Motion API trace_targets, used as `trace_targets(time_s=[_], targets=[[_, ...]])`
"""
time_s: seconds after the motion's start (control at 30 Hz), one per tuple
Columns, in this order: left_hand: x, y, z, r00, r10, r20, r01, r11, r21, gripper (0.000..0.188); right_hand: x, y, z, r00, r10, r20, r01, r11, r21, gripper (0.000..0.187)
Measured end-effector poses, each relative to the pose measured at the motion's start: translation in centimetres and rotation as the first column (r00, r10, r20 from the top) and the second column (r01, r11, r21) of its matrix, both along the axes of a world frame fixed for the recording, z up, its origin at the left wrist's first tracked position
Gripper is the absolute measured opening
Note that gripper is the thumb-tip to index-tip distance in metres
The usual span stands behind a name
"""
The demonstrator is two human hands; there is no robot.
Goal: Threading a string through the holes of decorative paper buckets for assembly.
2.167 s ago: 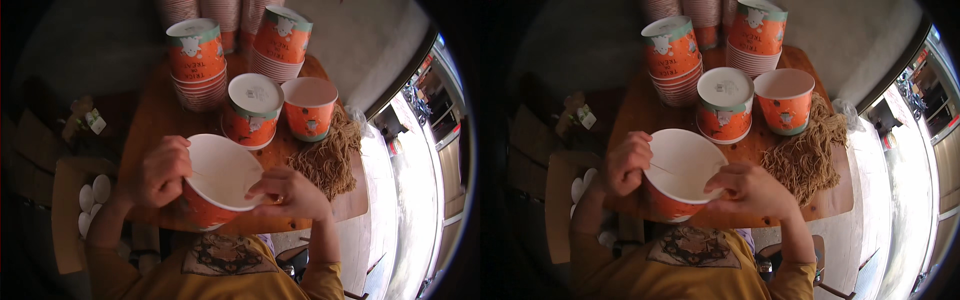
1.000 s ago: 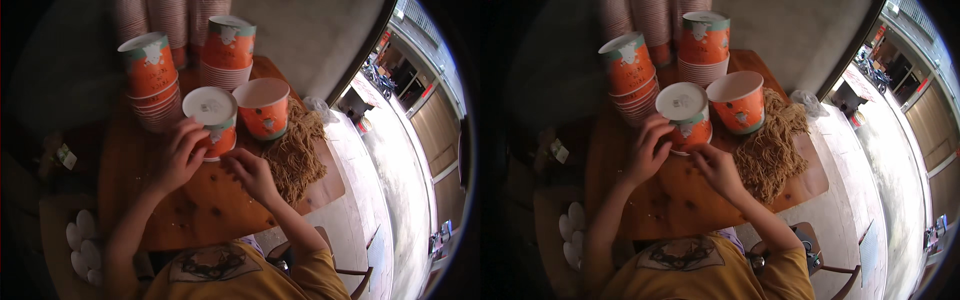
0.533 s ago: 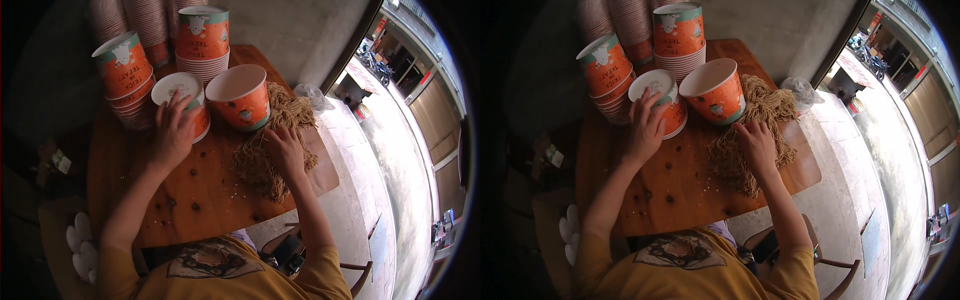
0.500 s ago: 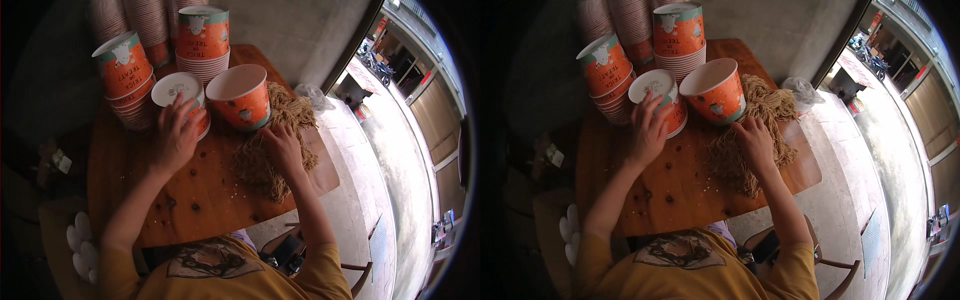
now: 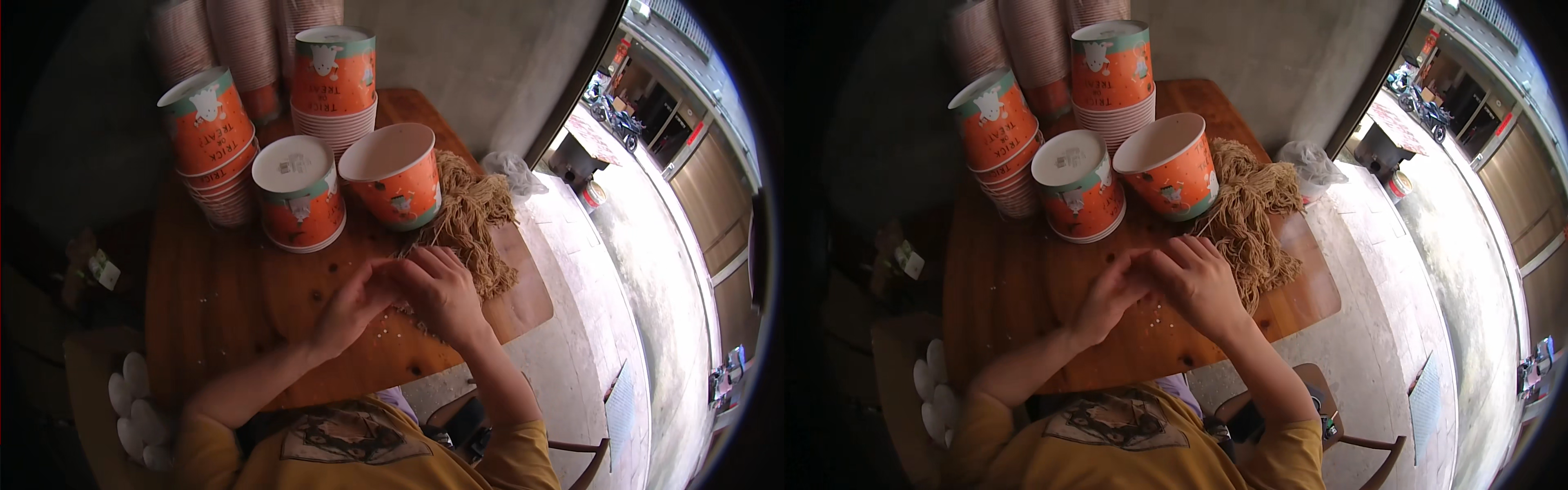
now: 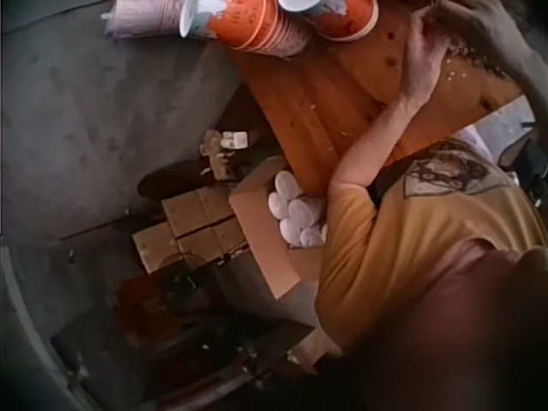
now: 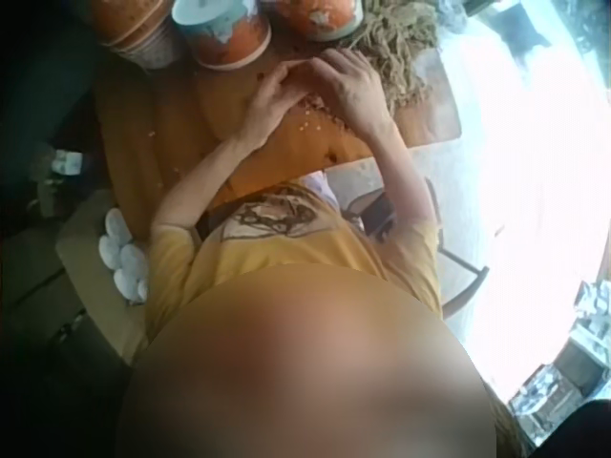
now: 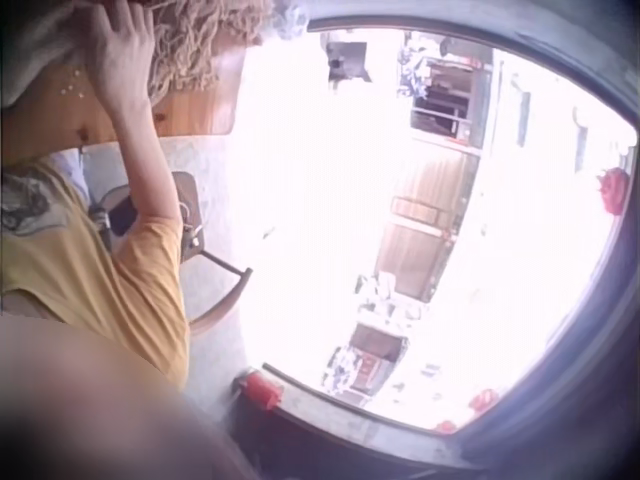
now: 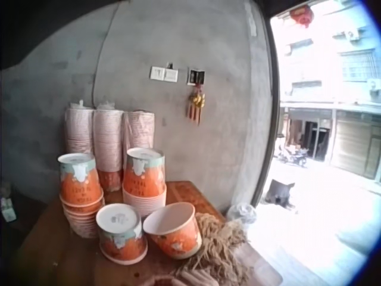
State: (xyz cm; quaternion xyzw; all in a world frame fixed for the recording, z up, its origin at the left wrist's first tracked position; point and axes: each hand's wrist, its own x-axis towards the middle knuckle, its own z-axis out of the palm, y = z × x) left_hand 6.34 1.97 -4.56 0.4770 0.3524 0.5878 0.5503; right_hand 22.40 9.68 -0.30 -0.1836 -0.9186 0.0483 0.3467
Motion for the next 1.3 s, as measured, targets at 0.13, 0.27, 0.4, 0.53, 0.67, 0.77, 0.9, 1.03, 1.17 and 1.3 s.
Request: trace_targets(time_s=[0.13,0.27,0.4,0.53,0.67,0.77,0.9,1.03,1.17,1.3], targets=[[-1.3,-1.9,0.8,0.988,-0.099,-0.118,0.078,0.982,-0.171,0.022,1.0,-1.2,0.1,0.997,-0.08,-0.011,0.08,0.996,-0.05,0.017],[-3.2,-3.2,0.8,0.936,-0.058,-0.347,0.011,0.991,-0.136,0.017,2.2,-1.3,-1.3,0.988,-0.132,0.083,0.142,0.981,-0.133,0.022],[-3.6,-2.8,1.4,0.606,0.261,-0.752,-0.13,0.964,0.23,0.012,0.7,-1.7,-2.3,0.986,0.163,-0.041,-0.168,0.954,-0.249,0.041],[-3.8,-1.4,3.0,0.328,0.516,-0.791,0.101,0.814,0.572,0.014,-1.7,-3.4,-2.3,0.963,0.038,-0.266,-0.189,0.798,-0.572,0.025],[-5.1,2.1,4.4,0.332,0.451,-0.829,0.007,0.877,0.48,0.015,-0.6,-2.7,-3.3,0.955,-0.151,-0.255,-0.057,0.75,-0.659,0.013],[-6.5,8.0,4.7,0.171,0.714,-0.679,0.031,0.685,0.728,0.016,0.7,-3.2,-2.2,0.929,-0.281,-0.239,-0.017,0.614,-0.789,0.011],[-8.6,12.1,3.2,0.102,0.709,-0.698,0.099,0.691,0.716,0.016,0.7,-3.3,-2.8,0.924,-0.233,-0.302,-0.031,0.744,-0.668,0.014],[-6.2,10.4,4.9,0.175,0.697,-0.695,0.166,0.675,0.719,0.01,1.2,-4.6,-2.8,0.9,-0.315,-0.302,-0.044,0.623,-0.781,0.013],[-3.2,2.9,6.8,0.25,0.643,-0.724,0.205,0.695,0.689,0.015,1.2,-6.4,-1.4,0.832,-0.35,-0.431,-0.141,0.617,-0.774,0.012],[-3.6,-4.3,7.3,0.204,0.583,-0.786,0.172,0.769,0.615,0.019,0.2,-7.8,-0.8,0.894,-0.22,-0.391,-0.068,0.795,-0.603,0.02]])
